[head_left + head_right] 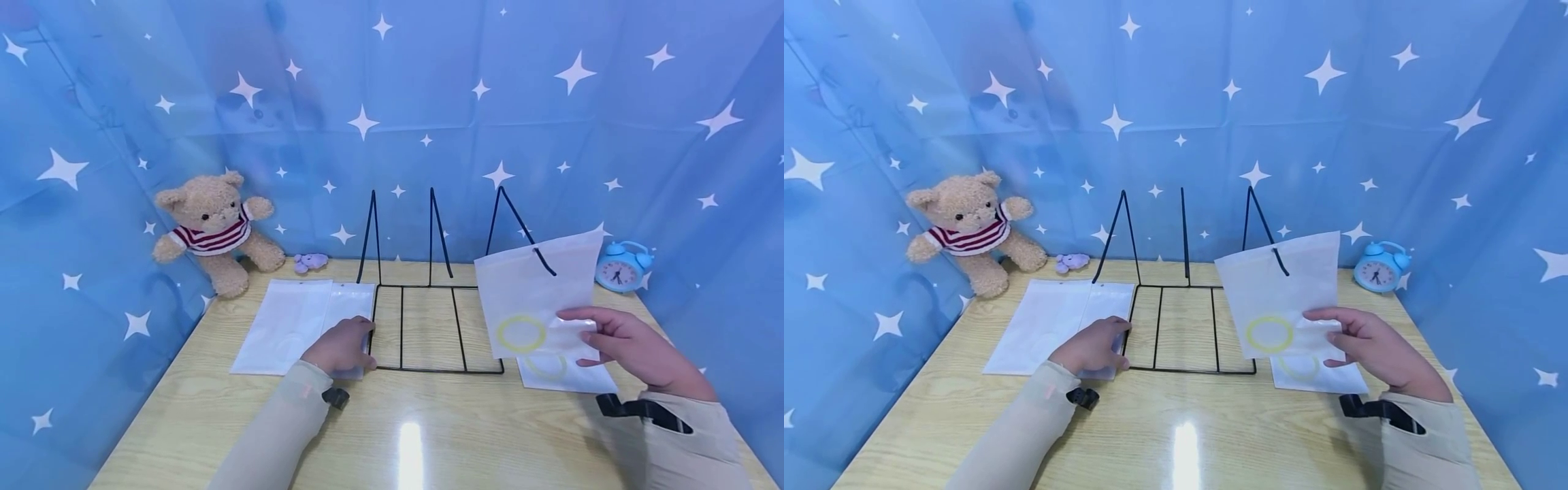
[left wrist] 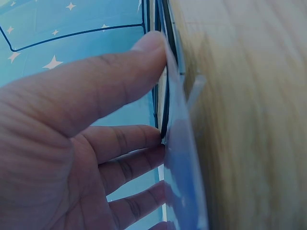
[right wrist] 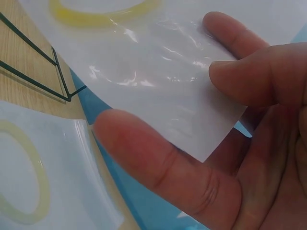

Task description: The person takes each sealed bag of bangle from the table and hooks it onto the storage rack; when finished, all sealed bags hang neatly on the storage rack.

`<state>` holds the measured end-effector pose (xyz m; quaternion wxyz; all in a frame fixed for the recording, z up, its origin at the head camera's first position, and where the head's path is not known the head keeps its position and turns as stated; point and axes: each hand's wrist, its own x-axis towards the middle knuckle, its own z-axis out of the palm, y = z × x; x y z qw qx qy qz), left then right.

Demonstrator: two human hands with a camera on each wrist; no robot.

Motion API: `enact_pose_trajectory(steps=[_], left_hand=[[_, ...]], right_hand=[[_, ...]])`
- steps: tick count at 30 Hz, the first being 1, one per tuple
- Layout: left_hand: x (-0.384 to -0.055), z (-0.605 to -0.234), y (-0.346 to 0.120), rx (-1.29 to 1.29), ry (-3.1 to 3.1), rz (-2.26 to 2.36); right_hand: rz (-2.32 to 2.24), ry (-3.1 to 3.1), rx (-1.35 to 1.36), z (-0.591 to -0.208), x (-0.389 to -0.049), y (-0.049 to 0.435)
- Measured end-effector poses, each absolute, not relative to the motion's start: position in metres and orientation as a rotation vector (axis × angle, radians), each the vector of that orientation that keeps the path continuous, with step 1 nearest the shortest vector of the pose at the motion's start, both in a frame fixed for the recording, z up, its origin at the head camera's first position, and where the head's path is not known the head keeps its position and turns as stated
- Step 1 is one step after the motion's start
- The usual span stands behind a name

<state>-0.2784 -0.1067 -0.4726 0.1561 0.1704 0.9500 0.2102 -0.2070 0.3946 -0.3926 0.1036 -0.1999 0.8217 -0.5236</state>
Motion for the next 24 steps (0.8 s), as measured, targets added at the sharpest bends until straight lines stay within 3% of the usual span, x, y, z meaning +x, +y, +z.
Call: enact_pose_trajectory(steps=[24], left_hand=[[-0.2766,-0.471,-0.106,0.488,2.725,0.586]], right_hand=[[-1.56,2.405,-0.597,-0.394,-0.2081,0.3937]])
